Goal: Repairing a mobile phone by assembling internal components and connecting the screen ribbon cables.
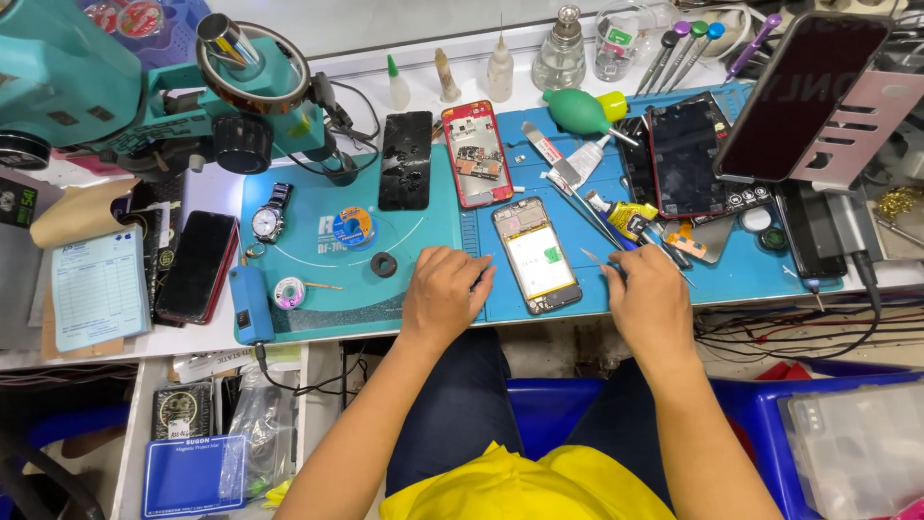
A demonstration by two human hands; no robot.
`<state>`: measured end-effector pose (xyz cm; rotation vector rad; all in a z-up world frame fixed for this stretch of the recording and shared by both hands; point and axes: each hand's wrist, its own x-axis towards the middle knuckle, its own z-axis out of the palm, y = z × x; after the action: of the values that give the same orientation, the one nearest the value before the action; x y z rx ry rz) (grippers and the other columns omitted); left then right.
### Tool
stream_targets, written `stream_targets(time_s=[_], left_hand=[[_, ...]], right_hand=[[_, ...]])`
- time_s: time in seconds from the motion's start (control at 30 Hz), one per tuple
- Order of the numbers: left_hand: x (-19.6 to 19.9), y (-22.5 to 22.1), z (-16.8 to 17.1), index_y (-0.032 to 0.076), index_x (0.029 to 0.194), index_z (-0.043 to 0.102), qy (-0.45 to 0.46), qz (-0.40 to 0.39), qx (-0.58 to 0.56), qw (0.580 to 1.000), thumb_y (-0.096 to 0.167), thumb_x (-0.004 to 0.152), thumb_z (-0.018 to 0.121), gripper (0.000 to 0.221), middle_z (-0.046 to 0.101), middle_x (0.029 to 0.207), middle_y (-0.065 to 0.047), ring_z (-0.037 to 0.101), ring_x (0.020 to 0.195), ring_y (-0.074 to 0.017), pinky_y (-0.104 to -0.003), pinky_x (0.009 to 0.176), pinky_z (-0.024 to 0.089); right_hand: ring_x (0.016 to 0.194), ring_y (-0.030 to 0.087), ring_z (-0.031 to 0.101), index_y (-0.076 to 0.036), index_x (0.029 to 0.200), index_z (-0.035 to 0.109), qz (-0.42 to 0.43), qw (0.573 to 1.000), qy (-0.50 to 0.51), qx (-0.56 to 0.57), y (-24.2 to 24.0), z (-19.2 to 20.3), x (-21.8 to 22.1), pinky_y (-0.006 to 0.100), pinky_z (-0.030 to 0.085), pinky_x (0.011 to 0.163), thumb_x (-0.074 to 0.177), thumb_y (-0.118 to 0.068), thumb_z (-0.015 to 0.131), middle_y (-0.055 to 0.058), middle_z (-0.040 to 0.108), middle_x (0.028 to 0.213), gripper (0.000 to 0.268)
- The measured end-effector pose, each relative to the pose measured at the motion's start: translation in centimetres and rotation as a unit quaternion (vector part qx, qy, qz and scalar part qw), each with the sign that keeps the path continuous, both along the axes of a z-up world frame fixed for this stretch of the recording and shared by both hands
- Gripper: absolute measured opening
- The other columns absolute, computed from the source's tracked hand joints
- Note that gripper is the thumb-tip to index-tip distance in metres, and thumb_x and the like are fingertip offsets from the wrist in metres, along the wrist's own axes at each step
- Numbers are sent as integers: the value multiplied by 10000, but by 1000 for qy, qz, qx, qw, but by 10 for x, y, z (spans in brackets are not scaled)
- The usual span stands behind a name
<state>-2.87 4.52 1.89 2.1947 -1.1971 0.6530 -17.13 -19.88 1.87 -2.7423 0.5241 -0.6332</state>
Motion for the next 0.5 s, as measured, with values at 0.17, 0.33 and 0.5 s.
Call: stream_targets(time_s=[0.17,0.33,0.5], left_hand=[[1,0,-3,122,901,792,24,-12,26,999,192,906,756,79,622,646,5,633,659,-142,-301,791,523],[1,0,-3,126,878,789,30,-15,29,999,196,910,748,87,616,636,2,631,652,-145,-305,793,518],[1,-1,-1,118,878,788,40,-18,30,999,186,919,735,95,597,621,3,627,639,-145,-301,791,508]], right_hand=[[772,275,712,-46,951,798,19,998,17,-56,9,-11,9,332,589,625,930,-67,768,89,646,819,42],[760,247,674,-17,950,765,32,991,67,-111,13,-10,9,301,569,589,915,1,727,93,596,819,54],[761,261,675,12,942,736,37,992,43,-111,20,11,13,303,575,610,911,16,703,108,586,819,45]])
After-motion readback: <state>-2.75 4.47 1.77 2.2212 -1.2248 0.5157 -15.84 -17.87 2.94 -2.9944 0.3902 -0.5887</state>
